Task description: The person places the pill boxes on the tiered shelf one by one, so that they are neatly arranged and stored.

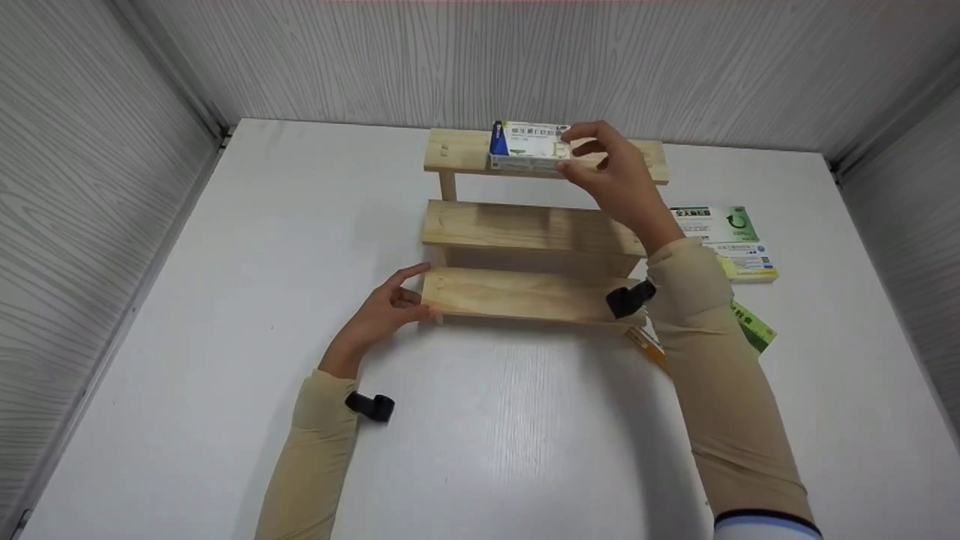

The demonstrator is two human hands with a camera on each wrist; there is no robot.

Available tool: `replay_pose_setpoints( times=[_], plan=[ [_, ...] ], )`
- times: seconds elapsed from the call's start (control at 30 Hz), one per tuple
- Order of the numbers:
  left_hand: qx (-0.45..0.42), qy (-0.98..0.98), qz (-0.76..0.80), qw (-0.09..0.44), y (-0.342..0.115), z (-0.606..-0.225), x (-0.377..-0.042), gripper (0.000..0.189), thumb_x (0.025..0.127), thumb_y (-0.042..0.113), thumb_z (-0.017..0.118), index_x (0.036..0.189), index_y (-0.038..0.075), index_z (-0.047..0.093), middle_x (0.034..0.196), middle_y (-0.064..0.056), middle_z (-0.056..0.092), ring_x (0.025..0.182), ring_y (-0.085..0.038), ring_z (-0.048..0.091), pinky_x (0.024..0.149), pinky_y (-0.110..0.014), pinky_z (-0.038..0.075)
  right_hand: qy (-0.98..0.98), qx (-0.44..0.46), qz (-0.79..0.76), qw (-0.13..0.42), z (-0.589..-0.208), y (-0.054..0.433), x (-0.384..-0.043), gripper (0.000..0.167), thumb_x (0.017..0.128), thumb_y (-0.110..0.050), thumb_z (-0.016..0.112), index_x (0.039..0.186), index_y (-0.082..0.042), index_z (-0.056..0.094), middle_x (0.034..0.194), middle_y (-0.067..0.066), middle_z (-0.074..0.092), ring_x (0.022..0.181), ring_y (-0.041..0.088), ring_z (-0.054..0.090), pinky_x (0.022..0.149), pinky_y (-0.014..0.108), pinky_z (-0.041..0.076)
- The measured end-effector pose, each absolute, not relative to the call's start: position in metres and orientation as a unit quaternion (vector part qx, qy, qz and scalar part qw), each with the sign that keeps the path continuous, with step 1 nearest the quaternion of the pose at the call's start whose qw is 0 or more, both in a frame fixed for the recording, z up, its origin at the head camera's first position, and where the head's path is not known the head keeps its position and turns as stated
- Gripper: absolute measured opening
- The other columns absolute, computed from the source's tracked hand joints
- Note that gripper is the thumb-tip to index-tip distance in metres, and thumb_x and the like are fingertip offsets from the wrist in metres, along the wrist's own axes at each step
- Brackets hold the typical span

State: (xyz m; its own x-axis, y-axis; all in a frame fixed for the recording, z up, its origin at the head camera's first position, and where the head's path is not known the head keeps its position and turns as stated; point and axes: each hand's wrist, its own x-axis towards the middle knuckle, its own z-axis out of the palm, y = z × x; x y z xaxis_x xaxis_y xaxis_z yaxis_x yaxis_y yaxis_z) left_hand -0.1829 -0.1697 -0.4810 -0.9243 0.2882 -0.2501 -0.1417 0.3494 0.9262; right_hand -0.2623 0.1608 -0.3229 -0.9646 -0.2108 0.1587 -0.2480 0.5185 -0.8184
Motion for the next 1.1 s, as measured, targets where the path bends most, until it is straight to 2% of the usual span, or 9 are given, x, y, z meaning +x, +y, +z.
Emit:
replay_pose_setpoints(
  times=[0.3,0.5,0.83,1.0,1.1],
  plan=[
    [0.043,0.810,0.554,0.188,-0.171,-0.478,-0.183,0.070,0.087,0.022,0.072,0.148,0.030,0.038,0.112,-0.015,0.058,0.095,-0.020,0.053,0.081,-0.030,0.041,-0.862,0.122,0.493,-0.001,-0.328,0.140,-0.274,0.032,0.094,-0.022,0.062,0.125,-0.016,0.055,0.136,-0.001,0.051,0.119,0.013,0.050,0.098,0.032,0.043],
    [0.054,0.798,0.571,0.184,-0.172,-0.479,-0.183,0.069,0.088,0.017,0.070,0.149,0.026,0.037,0.109,-0.014,0.053,0.094,-0.019,0.051,0.081,-0.030,0.041,-0.858,0.123,0.499,-0.006,-0.332,0.129,-0.278,0.033,0.095,-0.022,0.062,0.125,-0.014,0.054,0.137,0.001,0.050,0.119,0.014,0.049,0.102,0.031,0.042],
    [0.048,0.804,0.562,0.189,-0.170,-0.481,-0.182,0.070,0.088,0.017,0.070,0.149,0.029,0.037,0.112,-0.015,0.054,0.097,-0.021,0.052,0.081,-0.031,0.041,-0.871,0.106,0.480,-0.010,-0.336,0.121,-0.282,0.031,0.096,-0.023,0.060,0.126,-0.017,0.055,0.128,0.004,0.054,0.113,0.013,0.051,0.091,0.032,0.045],
    [0.044,0.802,0.562,0.196,-0.167,-0.464,-0.176,0.070,0.088,0.013,0.068,0.150,0.022,0.036,0.112,-0.016,0.054,0.097,-0.021,0.052,0.081,-0.030,0.041,-0.879,0.095,0.467,-0.002,-0.336,0.119,-0.283,0.031,0.095,-0.023,0.061,0.125,-0.018,0.055,0.124,0.005,0.055,0.108,0.013,0.051,0.088,0.030,0.043],
    [0.043,0.804,0.558,0.200,-0.164,-0.451,-0.171,0.069,0.089,0.013,0.067,0.150,0.019,0.036,0.113,-0.016,0.053,0.099,-0.022,0.051,0.082,-0.030,0.041,-0.883,0.095,0.460,-0.004,-0.336,0.119,-0.283,0.033,0.095,-0.023,0.061,0.127,-0.017,0.054,0.127,0.005,0.055,0.112,0.014,0.051,0.092,0.031,0.043]
  ],
)
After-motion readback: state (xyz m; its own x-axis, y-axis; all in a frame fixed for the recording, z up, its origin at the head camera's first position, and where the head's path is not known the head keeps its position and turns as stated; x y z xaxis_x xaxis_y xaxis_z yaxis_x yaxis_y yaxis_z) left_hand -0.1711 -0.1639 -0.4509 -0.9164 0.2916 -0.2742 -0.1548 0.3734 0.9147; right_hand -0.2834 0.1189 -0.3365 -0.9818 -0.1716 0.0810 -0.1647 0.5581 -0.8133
